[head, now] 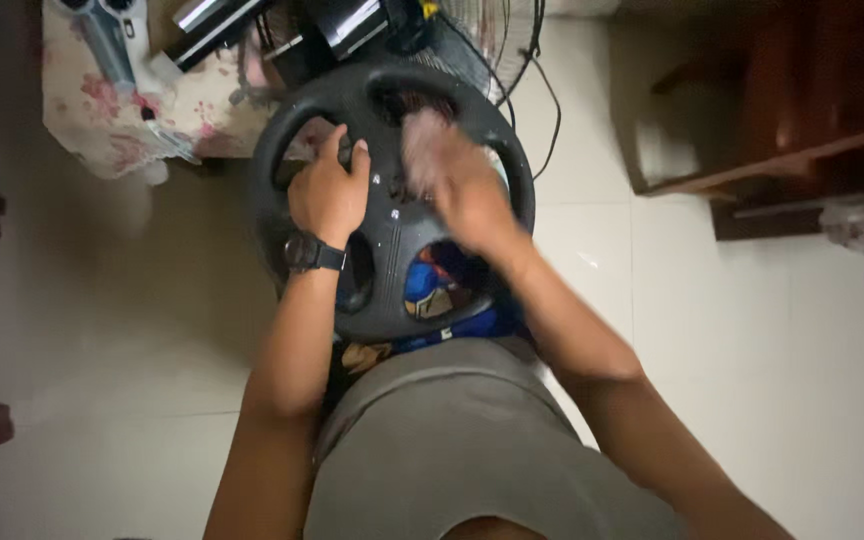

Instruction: The person uses a screwdriver to tighten screws on a black plastic fan guard held on their lap, then wipes the guard with a cloth. The person works on multiple screw holes around the guard and finishes by cleaning its surface.

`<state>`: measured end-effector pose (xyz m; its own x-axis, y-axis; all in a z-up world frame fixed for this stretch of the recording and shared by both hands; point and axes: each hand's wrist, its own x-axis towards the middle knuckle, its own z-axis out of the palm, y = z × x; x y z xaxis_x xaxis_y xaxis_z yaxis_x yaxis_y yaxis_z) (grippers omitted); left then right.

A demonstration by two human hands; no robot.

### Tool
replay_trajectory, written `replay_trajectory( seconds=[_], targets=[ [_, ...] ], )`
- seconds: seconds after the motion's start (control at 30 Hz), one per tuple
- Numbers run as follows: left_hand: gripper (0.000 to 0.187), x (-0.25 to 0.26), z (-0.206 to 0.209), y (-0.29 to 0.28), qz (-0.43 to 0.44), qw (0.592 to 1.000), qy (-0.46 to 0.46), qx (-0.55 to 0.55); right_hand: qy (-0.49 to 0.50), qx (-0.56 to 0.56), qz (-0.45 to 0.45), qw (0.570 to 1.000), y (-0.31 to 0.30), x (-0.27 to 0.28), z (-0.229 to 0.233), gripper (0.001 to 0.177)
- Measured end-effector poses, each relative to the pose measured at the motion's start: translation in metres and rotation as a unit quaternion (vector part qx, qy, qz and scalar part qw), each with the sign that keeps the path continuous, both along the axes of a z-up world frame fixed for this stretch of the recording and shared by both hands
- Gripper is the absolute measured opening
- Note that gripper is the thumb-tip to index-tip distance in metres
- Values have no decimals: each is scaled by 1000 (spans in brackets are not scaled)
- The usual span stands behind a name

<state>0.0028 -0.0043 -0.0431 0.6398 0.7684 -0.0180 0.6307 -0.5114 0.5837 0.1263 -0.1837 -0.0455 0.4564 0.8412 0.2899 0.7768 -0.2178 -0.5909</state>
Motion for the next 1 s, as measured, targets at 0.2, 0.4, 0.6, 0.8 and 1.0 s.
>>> replay_trajectory(
  seconds=[0.2, 0.4, 0.6, 0.8, 1.0],
  targets=[
    [47, -1, -5, 7, -18, 999, -33, 6, -36, -11, 55, 998, -32, -62, 5, 53],
    [48, -5, -12, 8, -16, 999, -34, -10, 13, 0, -3, 1000, -17, -16, -27, 45],
    [50, -4, -8, 7, -39, 998, -40, 14, 44, -59, -82, 994, 6, 64, -37, 46],
    [48, -2, -3, 8, -6, 999, 10, -32, 22, 0, 14, 1000, -14, -1, -24, 50],
    [46, -4, -5, 8, -23, 999, -27, -8, 8, -16, 10, 1000, -17, 6, -36, 44]
  ],
)
